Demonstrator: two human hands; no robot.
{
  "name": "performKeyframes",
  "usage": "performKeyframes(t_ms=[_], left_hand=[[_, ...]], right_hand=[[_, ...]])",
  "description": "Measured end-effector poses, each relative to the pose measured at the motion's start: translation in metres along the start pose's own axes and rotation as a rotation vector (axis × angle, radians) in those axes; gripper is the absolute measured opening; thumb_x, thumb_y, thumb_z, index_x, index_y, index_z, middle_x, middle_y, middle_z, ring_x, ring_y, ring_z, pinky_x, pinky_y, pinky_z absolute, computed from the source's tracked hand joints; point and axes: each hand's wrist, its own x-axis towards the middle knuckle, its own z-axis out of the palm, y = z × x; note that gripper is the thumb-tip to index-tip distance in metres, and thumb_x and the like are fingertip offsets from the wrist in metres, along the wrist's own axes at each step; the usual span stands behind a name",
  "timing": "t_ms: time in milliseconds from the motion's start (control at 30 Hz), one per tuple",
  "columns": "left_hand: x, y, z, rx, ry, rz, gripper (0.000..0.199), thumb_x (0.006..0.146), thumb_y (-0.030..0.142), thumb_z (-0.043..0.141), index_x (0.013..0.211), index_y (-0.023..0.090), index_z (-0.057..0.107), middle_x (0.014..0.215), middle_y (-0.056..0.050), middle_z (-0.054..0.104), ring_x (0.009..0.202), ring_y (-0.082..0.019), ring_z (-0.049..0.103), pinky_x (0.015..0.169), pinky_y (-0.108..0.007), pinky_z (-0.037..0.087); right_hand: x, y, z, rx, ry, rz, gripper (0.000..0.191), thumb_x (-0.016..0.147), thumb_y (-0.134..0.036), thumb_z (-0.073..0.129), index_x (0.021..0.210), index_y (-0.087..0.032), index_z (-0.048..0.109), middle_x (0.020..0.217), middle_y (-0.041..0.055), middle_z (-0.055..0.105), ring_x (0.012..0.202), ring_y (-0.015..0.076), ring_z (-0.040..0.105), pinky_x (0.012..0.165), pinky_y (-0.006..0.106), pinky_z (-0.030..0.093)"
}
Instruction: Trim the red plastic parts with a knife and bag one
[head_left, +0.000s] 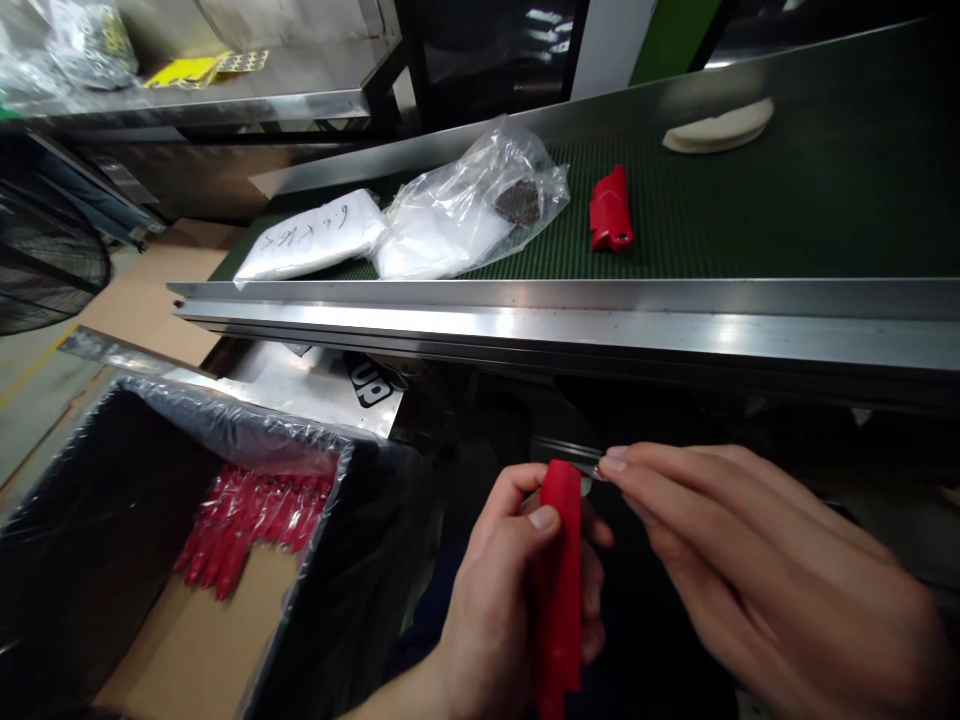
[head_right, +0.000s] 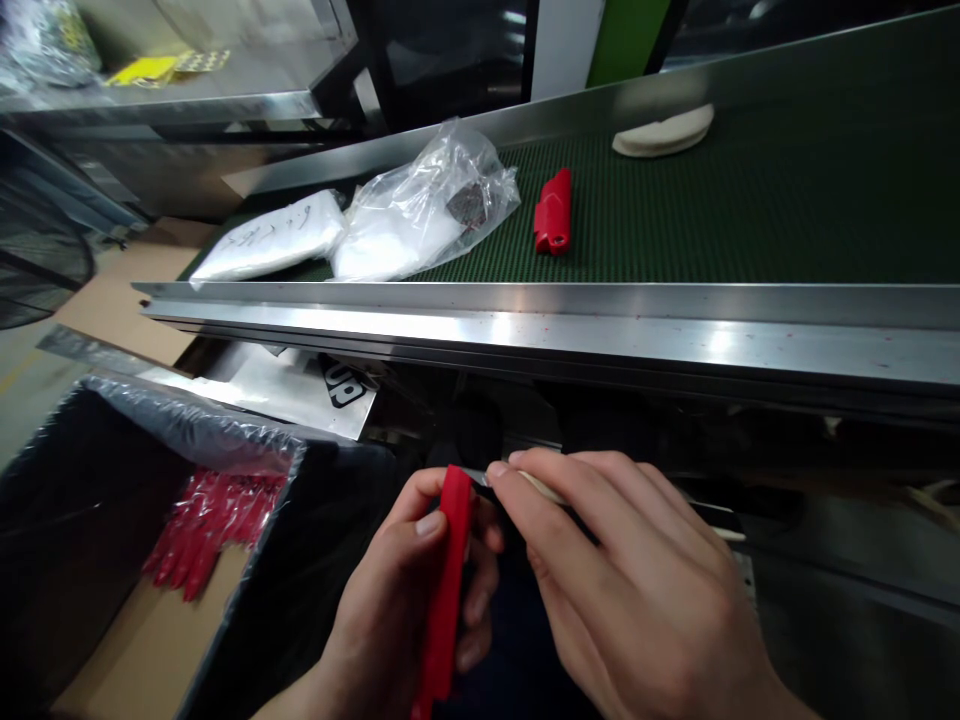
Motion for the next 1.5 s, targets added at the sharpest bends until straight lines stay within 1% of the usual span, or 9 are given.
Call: performKeyframes(t_ms=[200, 500, 733, 867, 933, 1033, 1167, 1367, 1500], left_hand=[[0.000, -0.001, 0.001, 0.026, 0.028, 0.019, 0.018, 0.090, 0.034, 0.047, 0.101, 0.021, 0.054, 0.086, -0.002, 0.062, 0.052, -0.007, 0.049, 0.040, -0.014, 0.042], [0.002, -0.004, 0.003, 0.017, 0.032, 0.022, 0.018, 0.089, 0.035, 0.048, 0.099, 0.021, 0.053, 0.085, -0.001, 0.061, 0.050, -0.007, 0.048, 0.038, -0.015, 0.041], [0.005, -0.003, 0.003, 0.004, 0.058, 0.013, 0.019, 0.088, 0.036, 0.049, 0.101, 0.023, 0.053, 0.091, -0.001, 0.060, 0.052, -0.007, 0.049, 0.039, -0.016, 0.039], [0.005, -0.003, 0.003, 0.010, 0.077, -0.011, 0.026, 0.091, 0.046, 0.045, 0.102, 0.024, 0.052, 0.069, 0.001, 0.057, 0.049, -0.009, 0.047, 0.040, -0.017, 0.039], [0.005, -0.002, 0.003, 0.017, 0.099, -0.018, 0.031, 0.091, 0.051, 0.043, 0.101, 0.024, 0.053, 0.064, 0.002, 0.054, 0.048, -0.009, 0.045, 0.040, -0.017, 0.039], [0.007, 0.001, 0.004, 0.025, 0.125, -0.008, 0.036, 0.091, 0.056, 0.042, 0.102, 0.024, 0.055, 0.076, 0.001, 0.057, 0.050, -0.009, 0.047, 0.040, -0.018, 0.039], [0.010, 0.007, 0.006, 0.031, 0.111, 0.019, 0.039, 0.092, 0.057, 0.040, 0.103, 0.023, 0.056, 0.088, -0.001, 0.058, 0.052, -0.008, 0.047, 0.041, -0.017, 0.040], [0.016, 0.016, 0.010, 0.018, 0.113, 0.046, 0.041, 0.093, 0.054, 0.038, 0.103, 0.020, 0.058, 0.086, -0.004, 0.058, 0.057, -0.009, 0.049, 0.041, -0.015, 0.041], [0.022, 0.022, 0.011, -0.002, 0.071, 0.117, 0.037, 0.095, 0.048, 0.037, 0.100, 0.018, 0.059, 0.082, -0.004, 0.058, 0.056, -0.008, 0.047, 0.047, -0.016, 0.041]], right_hand=[[-0.001, -0.002, 0.000, -0.006, 0.037, -0.028, 0.039, 0.082, 0.006, 0.059, 0.117, -0.009, 0.064, 0.113, 0.0108, 0.065, 0.104, 0.0201, 0.059, 0.089, 0.038, 0.048], [-0.002, -0.003, 0.004, -0.041, 0.038, -0.018, 0.041, 0.081, 0.005, 0.060, 0.119, -0.010, 0.064, 0.113, 0.0107, 0.065, 0.101, 0.0202, 0.060, 0.087, 0.039, 0.049], [-0.007, -0.006, 0.002, -0.034, 0.055, -0.063, 0.039, 0.080, 0.007, 0.061, 0.115, -0.008, 0.064, 0.110, 0.0123, 0.065, 0.100, 0.0214, 0.060, 0.086, 0.040, 0.049], [-0.012, -0.007, 0.000, -0.034, 0.039, -0.065, 0.041, 0.080, 0.007, 0.060, 0.118, -0.008, 0.064, 0.112, 0.0124, 0.064, 0.102, 0.0219, 0.059, 0.086, 0.039, 0.048], [-0.015, -0.008, 0.001, -0.041, 0.016, -0.062, 0.043, 0.081, 0.006, 0.060, 0.122, -0.009, 0.063, 0.116, 0.0116, 0.063, 0.104, 0.0221, 0.058, 0.088, 0.039, 0.047], [-0.018, -0.009, 0.003, -0.044, -0.008, -0.058, 0.044, 0.083, 0.004, 0.059, 0.124, -0.010, 0.062, 0.118, 0.0102, 0.062, 0.105, 0.0221, 0.058, 0.092, 0.040, 0.045], [-0.018, -0.013, 0.004, -0.022, -0.001, -0.066, 0.042, 0.082, 0.006, 0.056, 0.120, -0.010, 0.065, 0.116, 0.0103, 0.063, 0.103, 0.0216, 0.058, 0.092, 0.039, 0.045], [-0.024, -0.016, 0.002, -0.023, -0.076, -0.141, 0.046, 0.081, 0.005, 0.054, 0.124, -0.010, 0.063, 0.120, 0.0109, 0.061, 0.105, 0.0229, 0.057, 0.090, 0.038, 0.044], [-0.031, -0.018, 0.003, -0.011, -0.061, -0.124, 0.050, 0.079, 0.007, 0.053, 0.124, -0.014, 0.064, 0.120, 0.0088, 0.062, 0.105, 0.0237, 0.057, 0.087, 0.038, 0.044]])
